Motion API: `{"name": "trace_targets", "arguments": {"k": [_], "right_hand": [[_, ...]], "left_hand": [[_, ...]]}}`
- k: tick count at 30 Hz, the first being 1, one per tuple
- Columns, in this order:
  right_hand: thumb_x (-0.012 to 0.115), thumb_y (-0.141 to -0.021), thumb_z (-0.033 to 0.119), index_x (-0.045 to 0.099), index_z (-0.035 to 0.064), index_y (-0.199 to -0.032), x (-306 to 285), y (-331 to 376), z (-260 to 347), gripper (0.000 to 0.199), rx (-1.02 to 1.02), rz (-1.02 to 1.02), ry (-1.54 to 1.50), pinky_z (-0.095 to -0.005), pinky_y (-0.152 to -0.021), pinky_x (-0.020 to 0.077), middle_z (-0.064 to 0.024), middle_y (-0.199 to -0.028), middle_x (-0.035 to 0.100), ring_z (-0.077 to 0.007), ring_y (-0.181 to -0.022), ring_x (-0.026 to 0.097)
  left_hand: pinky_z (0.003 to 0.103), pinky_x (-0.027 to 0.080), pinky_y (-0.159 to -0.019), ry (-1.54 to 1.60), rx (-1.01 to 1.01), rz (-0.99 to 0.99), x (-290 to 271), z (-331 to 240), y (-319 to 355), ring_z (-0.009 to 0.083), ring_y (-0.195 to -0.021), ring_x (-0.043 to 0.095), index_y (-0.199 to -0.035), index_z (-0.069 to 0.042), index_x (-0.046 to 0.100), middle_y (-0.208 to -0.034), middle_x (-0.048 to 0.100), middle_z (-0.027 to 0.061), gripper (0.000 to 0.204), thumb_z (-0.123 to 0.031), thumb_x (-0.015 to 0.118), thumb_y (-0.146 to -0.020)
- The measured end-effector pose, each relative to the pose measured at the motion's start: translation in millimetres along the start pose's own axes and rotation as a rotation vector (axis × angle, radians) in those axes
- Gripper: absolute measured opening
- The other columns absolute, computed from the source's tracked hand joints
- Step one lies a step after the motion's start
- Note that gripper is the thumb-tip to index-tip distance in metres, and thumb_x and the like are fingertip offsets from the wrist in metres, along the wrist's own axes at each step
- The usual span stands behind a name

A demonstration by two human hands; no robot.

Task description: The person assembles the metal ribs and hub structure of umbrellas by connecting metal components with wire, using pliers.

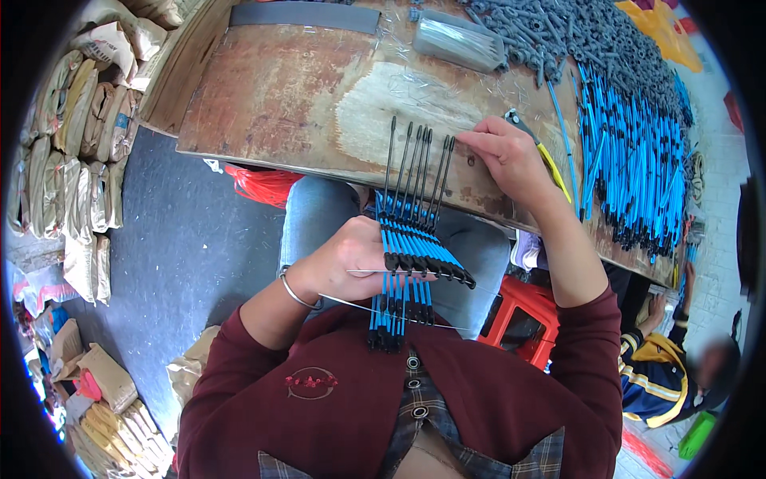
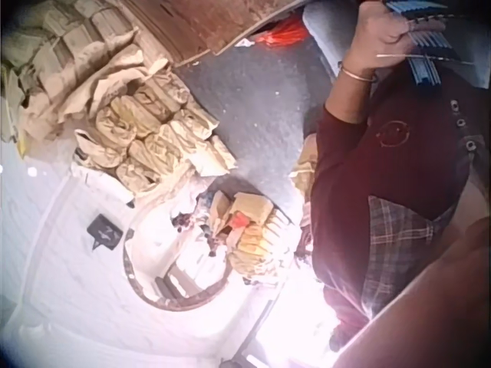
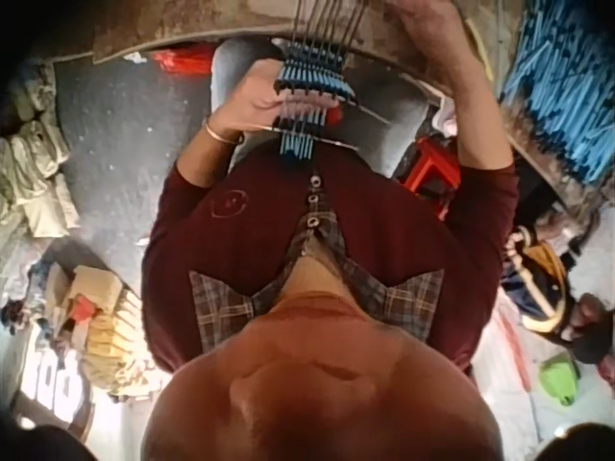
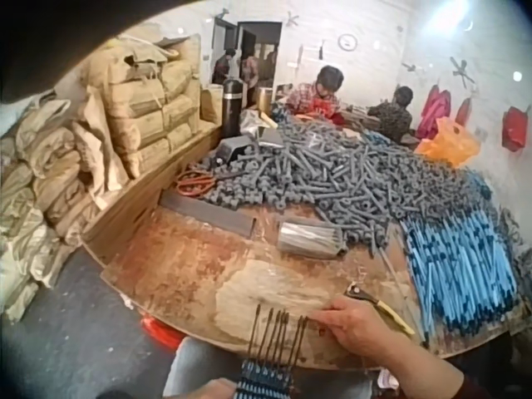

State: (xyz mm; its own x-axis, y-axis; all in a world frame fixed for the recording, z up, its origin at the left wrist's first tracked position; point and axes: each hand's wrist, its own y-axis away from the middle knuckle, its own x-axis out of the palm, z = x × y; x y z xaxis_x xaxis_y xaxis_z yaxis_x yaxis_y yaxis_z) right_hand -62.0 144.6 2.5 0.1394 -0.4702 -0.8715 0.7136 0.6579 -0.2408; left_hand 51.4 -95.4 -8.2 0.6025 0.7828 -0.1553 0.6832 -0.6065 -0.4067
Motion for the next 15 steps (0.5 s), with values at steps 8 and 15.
{"name": "trace_targets", "arguments": {"k": [8,15], "right_hand": [[0.057,-0.078,0.002,0.063,0.0036,-0.092,5,-14,6,0.016,-0.022,0.003,0.031,-0.0315,-0.063,0.0464,-0.0098,-0.079,0.057,-0.0258,-0.072,0.058],[0.058,-0.077,0.003,0.063,0.0042,-0.091,2,-13,6,0.015,-0.004,-0.019,0.078,-0.0321,-0.062,0.0466,-0.0100,-0.079,0.057,-0.0271,-0.071,0.058]], "left_hand": [[0.033,0.050,-0.066,-0.038,0.123,-0.103,-3,-4,-8,0.0258,-0.076,0.063,-0.083,-0.005,0.066,-0.090,0.065,0.0077,0.010,-0.008,0.063,-0.074],[0.033,0.050,-0.067,-0.006,0.075,-0.059,-6,-1,-5,0.0258,-0.078,0.063,-0.081,-0.005,0.065,-0.091,0.065,0.0081,0.008,-0.009,0.063,-0.075]]}}
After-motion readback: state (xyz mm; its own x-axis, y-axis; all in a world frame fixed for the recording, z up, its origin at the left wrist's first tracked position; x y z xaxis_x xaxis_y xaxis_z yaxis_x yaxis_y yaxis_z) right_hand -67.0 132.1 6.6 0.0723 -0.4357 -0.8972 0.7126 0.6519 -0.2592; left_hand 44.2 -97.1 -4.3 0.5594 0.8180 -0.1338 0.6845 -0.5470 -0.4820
